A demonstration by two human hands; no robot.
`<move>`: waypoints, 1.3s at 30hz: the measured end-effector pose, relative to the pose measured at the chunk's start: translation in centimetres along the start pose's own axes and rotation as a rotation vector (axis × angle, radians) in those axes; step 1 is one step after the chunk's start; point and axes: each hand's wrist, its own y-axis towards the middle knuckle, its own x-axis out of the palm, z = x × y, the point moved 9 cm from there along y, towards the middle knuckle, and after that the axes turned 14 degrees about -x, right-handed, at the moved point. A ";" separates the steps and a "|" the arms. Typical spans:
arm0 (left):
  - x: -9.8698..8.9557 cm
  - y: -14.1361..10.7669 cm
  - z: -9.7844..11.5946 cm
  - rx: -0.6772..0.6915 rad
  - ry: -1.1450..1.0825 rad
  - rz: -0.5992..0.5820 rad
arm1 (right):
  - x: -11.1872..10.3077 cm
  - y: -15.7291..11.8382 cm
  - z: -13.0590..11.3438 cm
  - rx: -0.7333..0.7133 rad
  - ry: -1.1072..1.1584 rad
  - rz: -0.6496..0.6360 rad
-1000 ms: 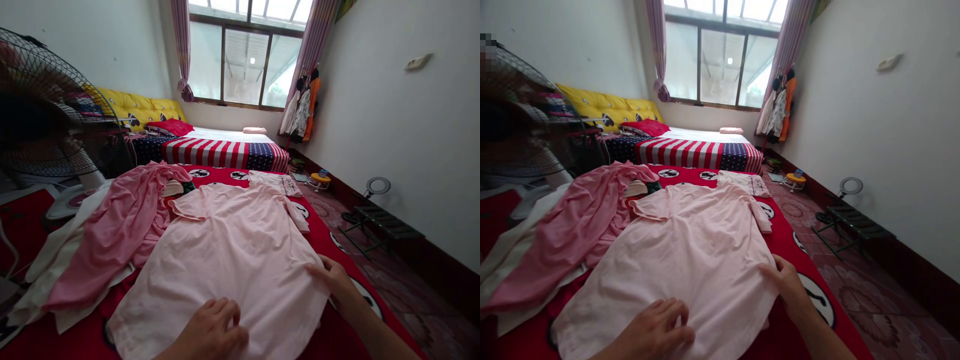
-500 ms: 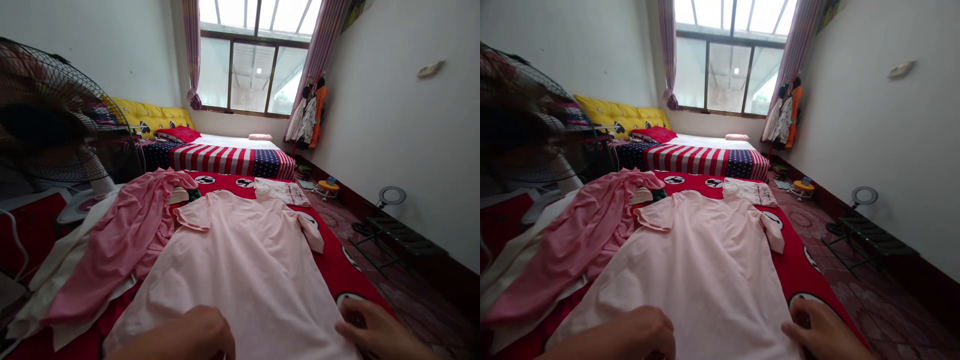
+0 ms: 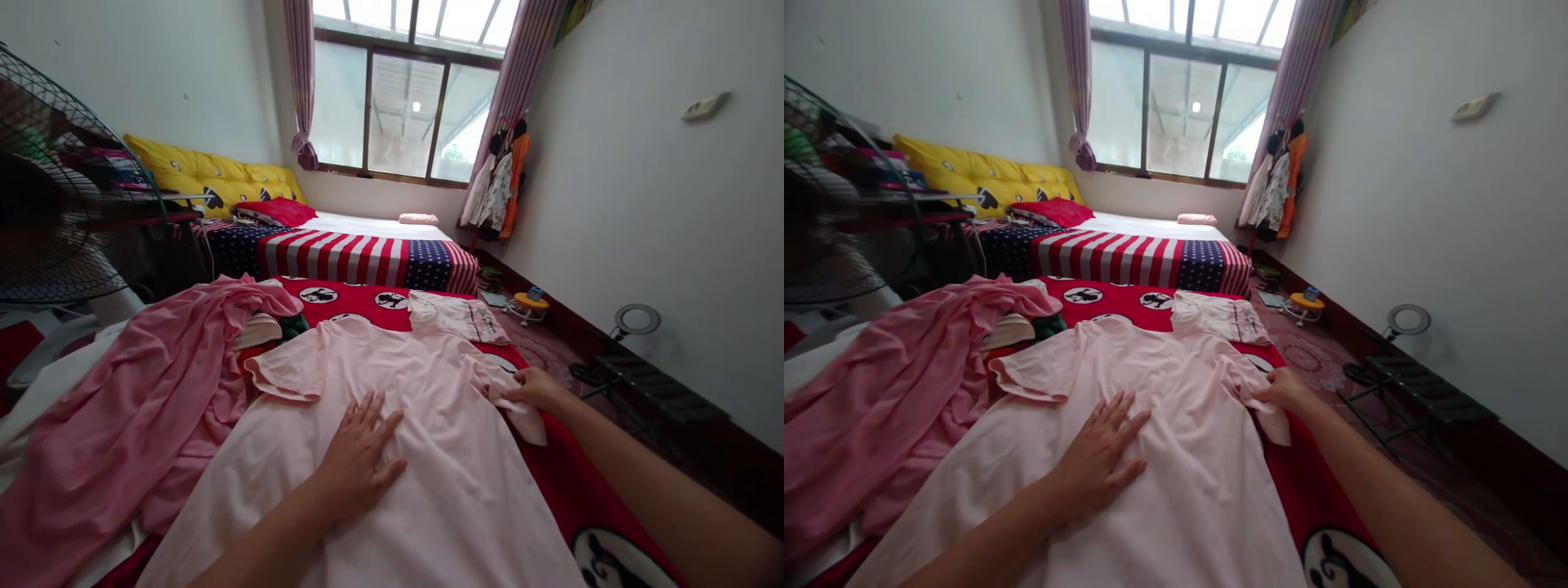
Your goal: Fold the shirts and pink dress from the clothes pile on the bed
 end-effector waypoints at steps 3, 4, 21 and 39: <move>-0.2 -0.1 0.0 -0.007 -0.007 -0.012 | -2.8 0.1 1.9 0.046 -0.168 0.071; -0.2 0.0 0.1 -0.010 -0.010 -0.020 | -3.7 0.3 2.1 0.040 -0.262 0.100; -2.2 2.2 -3.7 -0.147 0.102 -0.179 | 7.6 5.1 -10.8 -0.481 0.173 0.221; -11.0 12.4 -11.5 -0.309 0.516 0.201 | 8.0 4.4 -10.6 -0.442 0.161 0.311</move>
